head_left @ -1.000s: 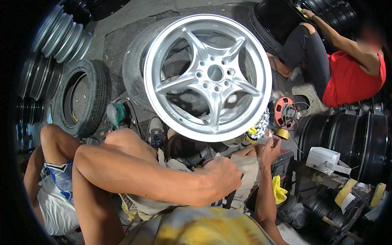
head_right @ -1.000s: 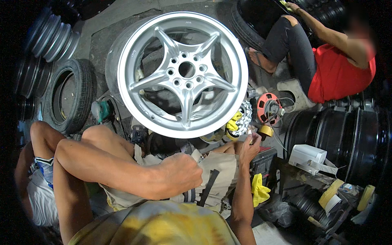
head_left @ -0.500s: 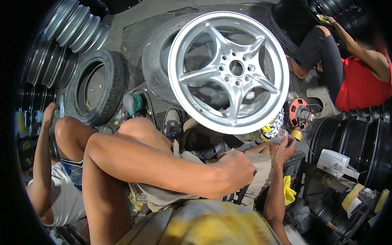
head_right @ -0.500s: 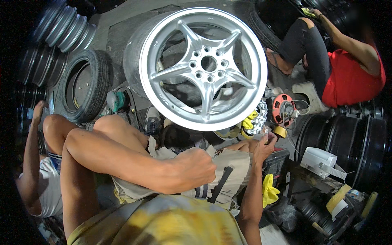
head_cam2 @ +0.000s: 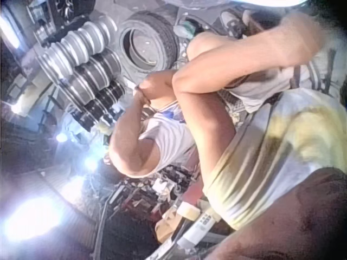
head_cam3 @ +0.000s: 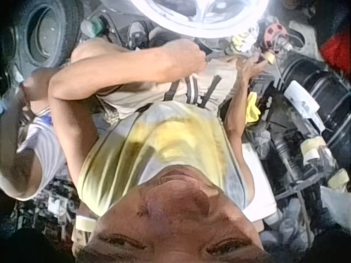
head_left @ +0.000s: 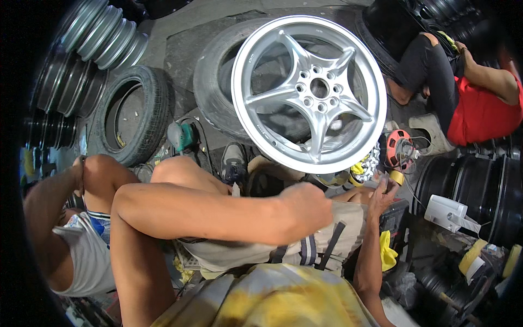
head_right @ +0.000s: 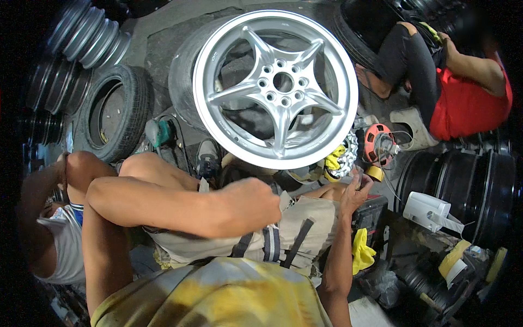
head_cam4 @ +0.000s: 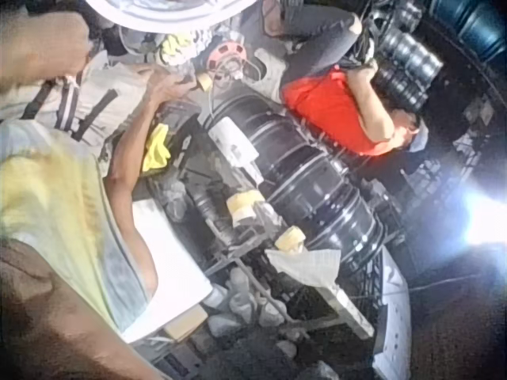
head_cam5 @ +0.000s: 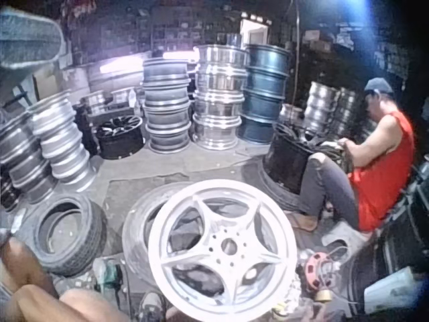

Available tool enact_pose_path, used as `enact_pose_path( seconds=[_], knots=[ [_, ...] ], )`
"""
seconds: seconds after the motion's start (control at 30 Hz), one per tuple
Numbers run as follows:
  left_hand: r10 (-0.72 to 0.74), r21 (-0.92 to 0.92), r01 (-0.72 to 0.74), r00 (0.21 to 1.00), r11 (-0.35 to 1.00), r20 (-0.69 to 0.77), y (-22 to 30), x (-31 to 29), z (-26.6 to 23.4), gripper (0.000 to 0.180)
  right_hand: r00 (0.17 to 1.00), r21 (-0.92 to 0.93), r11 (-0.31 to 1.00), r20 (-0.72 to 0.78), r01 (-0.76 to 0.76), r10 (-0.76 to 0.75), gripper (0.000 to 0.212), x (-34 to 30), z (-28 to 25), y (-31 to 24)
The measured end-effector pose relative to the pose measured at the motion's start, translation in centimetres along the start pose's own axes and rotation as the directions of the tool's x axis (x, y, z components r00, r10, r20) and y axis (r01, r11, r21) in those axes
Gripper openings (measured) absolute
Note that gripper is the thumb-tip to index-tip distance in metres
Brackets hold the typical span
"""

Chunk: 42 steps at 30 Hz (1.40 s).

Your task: The person sits on the floor in a workshop and uses a small abrasive pad to polish the surface of a silver alloy wheel rim. They repeatedly rub the pad against the spokes and rim, occasionally wiping the surface with a yellow cloth. Another person is visible in the background working on a different wheel.

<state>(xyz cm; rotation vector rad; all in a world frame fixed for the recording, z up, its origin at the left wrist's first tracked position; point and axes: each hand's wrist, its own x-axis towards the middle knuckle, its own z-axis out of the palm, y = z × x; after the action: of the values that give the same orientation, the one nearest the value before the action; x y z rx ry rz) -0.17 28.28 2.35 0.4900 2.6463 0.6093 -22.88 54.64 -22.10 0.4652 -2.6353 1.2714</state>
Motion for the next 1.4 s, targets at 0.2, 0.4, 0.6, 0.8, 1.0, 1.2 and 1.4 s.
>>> enact_pose_path(
  seconds=[0.2, 0.4, 0.6, 0.8, 1.0, 1.2, 1.4],
  knots=[
    [-0.342, -0.349, 0.243, 0.904, 0.905, -0.255, -8.8, -3.3, -4.6, 0.016, 0.992, -0.001, 0.993, 0.023, -0.121, 0.121, 0.030, 0.1, -1.0, -1.4],
    [-0.758, -0.764, 0.237, 0.475, 0.600, -0.447, -18.2, -12.6, -5.4, 0.013, 0.989, 0.077, 0.986, 0.013, -0.151, 0.150, 0.032, 0.4, 0.3, -0.7],
    [-0.839, -0.989, -0.084, 0.523, 0.123, -0.149, -19.3, -15.9, -2.4, 0.020, 0.965, 0.289, 0.938, 0.231, -0.193, 0.127, 0.038, 4.9, 4.0, -0.2],
    [-0.785, -0.996, -0.086, 0.620, -0.036, -0.025, -16.7, -12.8, -1.6, 0.019, 0.890, 0.351, 0.899, 0.448, -0.262, 0.085, 0.041, 12.7, 6.5, -9.0],
    [-0.853, -0.998, 0.065, 0.523, 0.026, 0.011, -15.9, -9.8, -1.5, 0.028, 0.843, 0.224, 0.937, 0.526, -0.268, 0.115, 0.049, 14.3, 8.0, -10.8],
    [-0.901, -0.976, 0.176, 0.433, 0.124, -0.036, -16.1, -7.0, -3.9, 0.021, 0.925, 0.335, 0.942, 0.366, -0.028, -0.103, 0.055, 13.0, 8.6, -9.5],
    [-0.900, -0.949, 0.100, 0.360, 0.299, -0.246, -23.1, -4.9, -6.9, 0.039, 0.829, 0.273, 0.865, 0.503, -0.421, 0.245, 0.052, 3.1, 5.4, -10.9]
  ],
)
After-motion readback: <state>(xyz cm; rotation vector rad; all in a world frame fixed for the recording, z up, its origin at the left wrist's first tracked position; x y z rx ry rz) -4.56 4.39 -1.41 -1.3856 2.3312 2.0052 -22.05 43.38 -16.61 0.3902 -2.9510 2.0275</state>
